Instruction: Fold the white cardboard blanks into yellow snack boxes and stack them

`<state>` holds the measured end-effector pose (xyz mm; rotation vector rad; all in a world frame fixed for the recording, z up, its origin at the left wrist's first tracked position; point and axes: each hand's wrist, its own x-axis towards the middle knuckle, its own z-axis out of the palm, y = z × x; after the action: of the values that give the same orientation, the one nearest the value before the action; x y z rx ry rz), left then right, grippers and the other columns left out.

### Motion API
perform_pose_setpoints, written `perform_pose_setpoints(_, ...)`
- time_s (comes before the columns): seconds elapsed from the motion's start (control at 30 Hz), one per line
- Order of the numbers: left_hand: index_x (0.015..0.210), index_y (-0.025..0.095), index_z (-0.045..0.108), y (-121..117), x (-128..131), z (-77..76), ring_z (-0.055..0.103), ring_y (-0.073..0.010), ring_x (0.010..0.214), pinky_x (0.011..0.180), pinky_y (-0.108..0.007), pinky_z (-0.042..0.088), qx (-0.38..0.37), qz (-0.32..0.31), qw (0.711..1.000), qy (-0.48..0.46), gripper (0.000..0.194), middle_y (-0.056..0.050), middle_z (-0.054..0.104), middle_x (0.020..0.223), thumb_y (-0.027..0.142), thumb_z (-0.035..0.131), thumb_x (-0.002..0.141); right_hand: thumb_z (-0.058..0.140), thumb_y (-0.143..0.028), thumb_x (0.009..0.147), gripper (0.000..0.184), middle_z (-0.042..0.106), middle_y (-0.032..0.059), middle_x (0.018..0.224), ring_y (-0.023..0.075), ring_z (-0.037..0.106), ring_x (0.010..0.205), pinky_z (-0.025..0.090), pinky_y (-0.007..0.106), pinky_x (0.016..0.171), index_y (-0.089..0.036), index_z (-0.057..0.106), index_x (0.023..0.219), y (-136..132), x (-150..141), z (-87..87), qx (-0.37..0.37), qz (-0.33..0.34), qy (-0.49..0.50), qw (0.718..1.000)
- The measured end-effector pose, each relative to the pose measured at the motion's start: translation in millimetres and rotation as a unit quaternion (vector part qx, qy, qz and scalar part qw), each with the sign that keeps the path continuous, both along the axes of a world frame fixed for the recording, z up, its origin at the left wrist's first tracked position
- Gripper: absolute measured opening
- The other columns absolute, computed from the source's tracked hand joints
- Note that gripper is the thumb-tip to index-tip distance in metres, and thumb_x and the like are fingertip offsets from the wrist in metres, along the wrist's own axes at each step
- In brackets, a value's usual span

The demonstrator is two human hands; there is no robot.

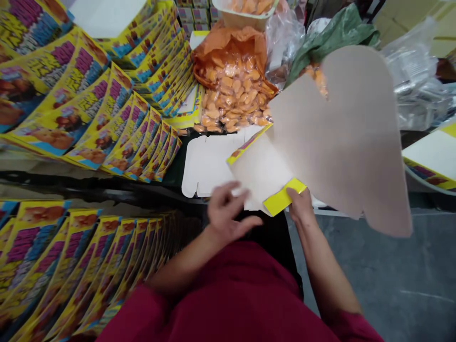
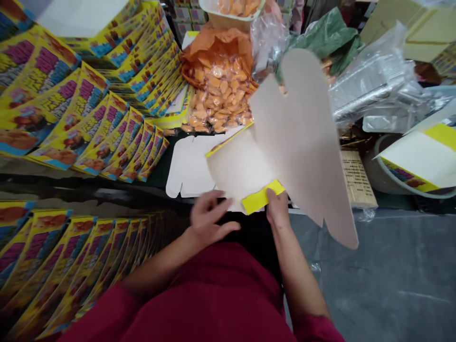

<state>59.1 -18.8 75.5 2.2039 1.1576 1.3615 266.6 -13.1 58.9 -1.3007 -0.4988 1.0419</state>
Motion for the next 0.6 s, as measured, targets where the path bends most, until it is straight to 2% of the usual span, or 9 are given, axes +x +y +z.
perform_pose_setpoints(0.07, 0.135, 0.032, 0.052, 17, -21, 24.5, 0.053, -0.0323, 0.116, 0.090, -0.046, 0.049, -0.096, 0.025, 0.989, -0.106, 0.083, -0.010, 0.052, 0.134, 0.067, 0.074, 0.063, 0.063, -0.024, 0.058, 0.025, 0.067, 0.0015, 0.075, 0.0164, 0.061, 0.063, 0.051, 0.029, 0.060, -0.018, 0.059, 0.082, 0, 12, -4.4, -0.034, 0.071, -0.012, 0.997)
perform_pose_setpoints(0.1, 0.138, 0.032, 0.048, 28, -28, 37.3, 0.050, -0.0334, 0.121, 0.093, -0.047, 0.049, -0.147, 0.009, 0.979, -0.139, 0.088, -0.009, 0.051, 0.136, 0.069, 0.072, 0.063, 0.064, -0.025, 0.058, 0.027, 0.069, 0.0031, 0.078, 0.0178, 0.062, 0.065, 0.052, 0.031, 0.062, -0.018, 0.060, 0.084, 0, 17, -7.4, -0.050, 0.112, -0.025, 0.992)
perform_pose_setpoints(0.2, 0.140, 0.029, 0.045, 53, -28, 66.0, 0.050, -0.0362, 0.124, 0.095, -0.049, 0.049, -0.308, -0.096, 0.927, -0.191, 0.092, -0.009, 0.049, 0.140, 0.069, 0.072, 0.061, 0.068, -0.031, 0.061, 0.035, 0.072, 0.0079, 0.091, 0.0213, 0.066, 0.074, 0.055, 0.035, 0.070, -0.017, 0.062, 0.092, 3, 26, -16.5, -0.063, 0.232, -0.065, 0.969)
perform_pose_setpoints(0.27, 0.141, 0.027, 0.044, 53, -18, 73.5, 0.055, -0.0359, 0.118, 0.091, -0.048, 0.052, -0.381, -0.134, 0.888, -0.221, 0.093, -0.010, 0.051, 0.139, 0.064, 0.075, 0.062, 0.068, -0.036, 0.064, 0.039, 0.072, 0.0090, 0.097, 0.0223, 0.068, 0.081, 0.055, 0.036, 0.075, -0.017, 0.062, 0.098, 7, 29, -21.4, -0.048, 0.270, -0.080, 0.958)
perform_pose_setpoints(0.3, 0.142, 0.027, 0.043, 49, -11, 74.6, 0.057, -0.0348, 0.114, 0.089, -0.046, 0.054, -0.399, -0.136, 0.876, -0.236, 0.093, -0.010, 0.052, 0.137, 0.060, 0.077, 0.062, 0.068, -0.037, 0.065, 0.040, 0.072, 0.0088, 0.098, 0.0223, 0.068, 0.083, 0.055, 0.036, 0.077, -0.017, 0.062, 0.099, 8, 30, -23.2, -0.040, 0.270, -0.091, 0.958)
perform_pose_setpoints(0.37, 0.144, 0.029, 0.039, 33, 3, 74.9, 0.059, -0.0325, 0.110, 0.086, -0.044, 0.056, -0.409, -0.121, 0.869, -0.251, 0.093, -0.008, 0.052, 0.136, 0.050, 0.079, 0.063, 0.067, -0.036, 0.066, 0.039, 0.073, 0.0080, 0.097, 0.0221, 0.068, 0.081, 0.055, 0.035, 0.076, -0.017, 0.062, 0.100, 11, 33, -25.2, -0.045, 0.248, -0.135, 0.958)
perform_pose_setpoints(0.47, 0.145, 0.033, 0.035, 5, 18, 75.6, 0.058, -0.0316, 0.110, 0.087, -0.045, 0.056, -0.404, -0.091, 0.878, -0.241, 0.091, -0.006, 0.049, 0.138, 0.041, 0.079, 0.065, 0.061, -0.034, 0.066, 0.033, 0.073, 0.0069, 0.088, 0.0219, 0.068, 0.074, 0.054, 0.033, 0.067, -0.017, 0.063, 0.094, 15, 34, -24.9, -0.087, 0.212, -0.214, 0.950)
perform_pose_setpoints(0.6, 0.143, 0.030, 0.034, -20, 32, 72.7, 0.048, -0.0331, 0.124, 0.098, -0.047, 0.051, -0.365, -0.059, 0.899, -0.234, 0.088, -0.008, 0.043, 0.142, 0.035, 0.077, 0.067, 0.054, -0.034, 0.066, 0.028, 0.071, 0.0072, 0.080, 0.0223, 0.066, 0.068, 0.052, 0.032, 0.059, -0.017, 0.064, 0.085, 18, 33, -21.7, -0.121, 0.193, -0.295, 0.928)
